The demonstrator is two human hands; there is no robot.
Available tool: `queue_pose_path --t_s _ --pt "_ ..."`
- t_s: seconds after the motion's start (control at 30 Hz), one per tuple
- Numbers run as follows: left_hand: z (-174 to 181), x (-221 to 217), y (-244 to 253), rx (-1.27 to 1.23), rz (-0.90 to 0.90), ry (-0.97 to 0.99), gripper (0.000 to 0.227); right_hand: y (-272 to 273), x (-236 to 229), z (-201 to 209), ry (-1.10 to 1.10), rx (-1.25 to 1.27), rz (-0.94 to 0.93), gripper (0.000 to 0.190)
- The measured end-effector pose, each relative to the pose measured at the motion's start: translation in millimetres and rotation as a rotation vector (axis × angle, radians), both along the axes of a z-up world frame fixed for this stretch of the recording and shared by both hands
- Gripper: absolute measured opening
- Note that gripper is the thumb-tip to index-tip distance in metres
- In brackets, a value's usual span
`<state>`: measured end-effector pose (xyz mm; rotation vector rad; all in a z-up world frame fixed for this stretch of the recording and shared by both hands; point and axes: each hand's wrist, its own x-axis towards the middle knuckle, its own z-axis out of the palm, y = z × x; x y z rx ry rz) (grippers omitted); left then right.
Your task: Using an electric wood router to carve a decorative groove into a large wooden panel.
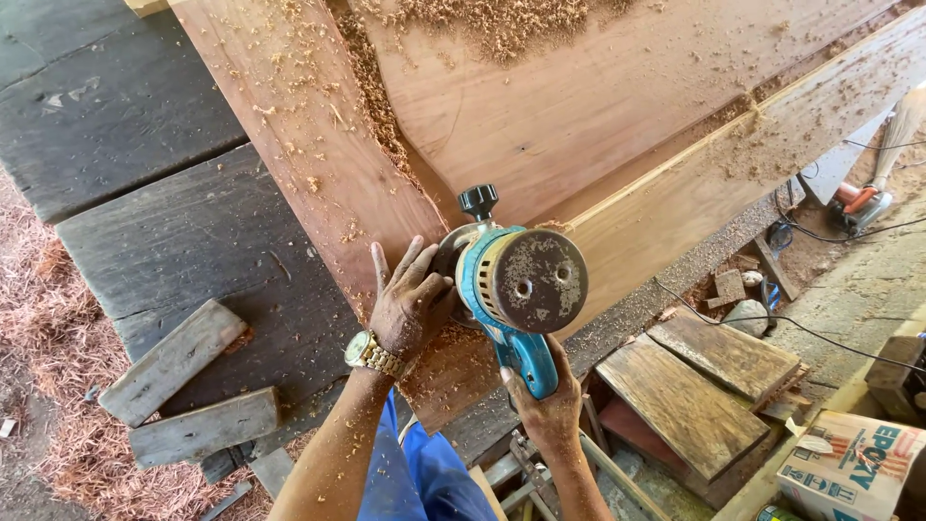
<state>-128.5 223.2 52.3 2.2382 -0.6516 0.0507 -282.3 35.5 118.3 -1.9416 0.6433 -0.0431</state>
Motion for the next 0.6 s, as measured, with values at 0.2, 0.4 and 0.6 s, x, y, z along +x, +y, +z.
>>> queue_pose_path --t_s 0.2,0.4,0.6 --pt "-5.7 0.2 1.3 -0.018 0.011 0.017 0.017 1.8 4.0 -2.3 -0.114 -0.075 0.044 0.065" --pt "-6.8 -0.1 0.7 -0.019 0.028 0.024 0.017 0.1 5.4 -10.2 -0.076 0.064 -0.013 0.062" --pt "-3.1 0.7 -0.2 -0.023 0.056 0.038 0.016 -5.1 12.4 -11.0 -0.029 0.086 0.019 0.064"
